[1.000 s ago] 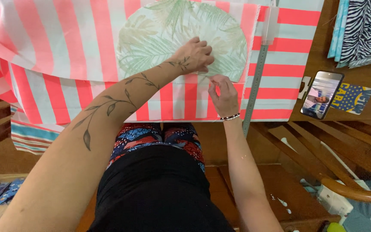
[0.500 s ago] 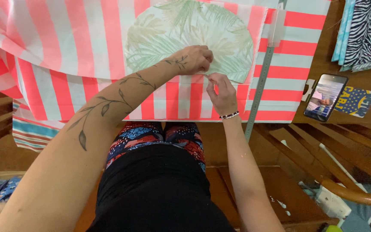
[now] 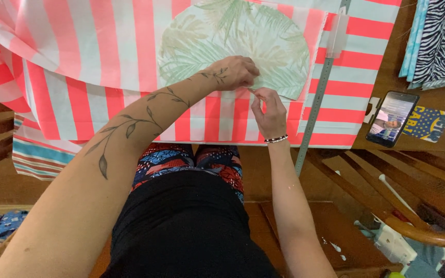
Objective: The person places a leaf-shaped pattern on a red and white striped fabric, traces its outline with a pencil, and then pins the pattern to the fabric. The person then folds the fabric and continues pinning along the fold.
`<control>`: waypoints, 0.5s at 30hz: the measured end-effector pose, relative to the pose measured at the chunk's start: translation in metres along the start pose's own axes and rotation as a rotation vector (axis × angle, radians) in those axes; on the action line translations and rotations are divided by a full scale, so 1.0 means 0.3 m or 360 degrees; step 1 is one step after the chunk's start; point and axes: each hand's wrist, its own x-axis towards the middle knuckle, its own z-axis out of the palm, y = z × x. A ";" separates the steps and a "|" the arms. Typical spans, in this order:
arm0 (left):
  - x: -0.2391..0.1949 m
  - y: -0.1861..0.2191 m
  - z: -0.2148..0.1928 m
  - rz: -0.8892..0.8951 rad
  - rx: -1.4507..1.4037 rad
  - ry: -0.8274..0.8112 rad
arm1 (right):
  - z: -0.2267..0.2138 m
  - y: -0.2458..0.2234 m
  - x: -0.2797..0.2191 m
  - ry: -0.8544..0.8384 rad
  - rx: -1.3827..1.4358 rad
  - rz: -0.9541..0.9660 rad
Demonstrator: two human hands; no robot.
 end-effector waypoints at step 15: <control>0.007 0.074 -0.166 0.0061 0.0408 -0.0161 | -0.001 -0.043 0.004 -0.0050 -0.0051 -0.0075</control>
